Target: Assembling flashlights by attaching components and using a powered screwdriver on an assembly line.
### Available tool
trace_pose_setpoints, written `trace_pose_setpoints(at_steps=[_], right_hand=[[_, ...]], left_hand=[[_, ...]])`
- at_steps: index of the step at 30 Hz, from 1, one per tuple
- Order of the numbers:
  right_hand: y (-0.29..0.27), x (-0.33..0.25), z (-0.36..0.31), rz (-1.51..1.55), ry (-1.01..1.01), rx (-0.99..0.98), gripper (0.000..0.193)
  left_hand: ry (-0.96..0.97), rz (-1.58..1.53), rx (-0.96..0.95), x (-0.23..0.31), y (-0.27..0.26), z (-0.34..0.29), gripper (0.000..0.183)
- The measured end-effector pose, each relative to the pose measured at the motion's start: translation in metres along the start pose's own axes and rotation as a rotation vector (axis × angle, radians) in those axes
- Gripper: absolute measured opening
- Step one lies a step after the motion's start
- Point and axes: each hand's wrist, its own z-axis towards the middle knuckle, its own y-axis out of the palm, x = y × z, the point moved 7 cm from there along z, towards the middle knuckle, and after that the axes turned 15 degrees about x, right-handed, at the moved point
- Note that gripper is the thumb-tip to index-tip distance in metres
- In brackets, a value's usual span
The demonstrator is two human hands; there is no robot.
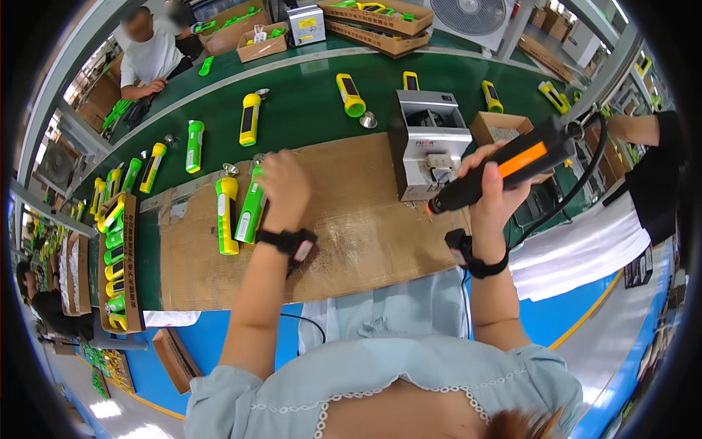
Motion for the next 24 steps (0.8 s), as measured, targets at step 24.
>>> trace_pose_setpoints(at_steps=[24], right_hand=[[-0.012,0.027,0.005,-0.093,0.148,-0.165,0.028]], left_hand=[[0.250,-0.933,-0.260,0.048,-0.115,-0.095,0.027]])
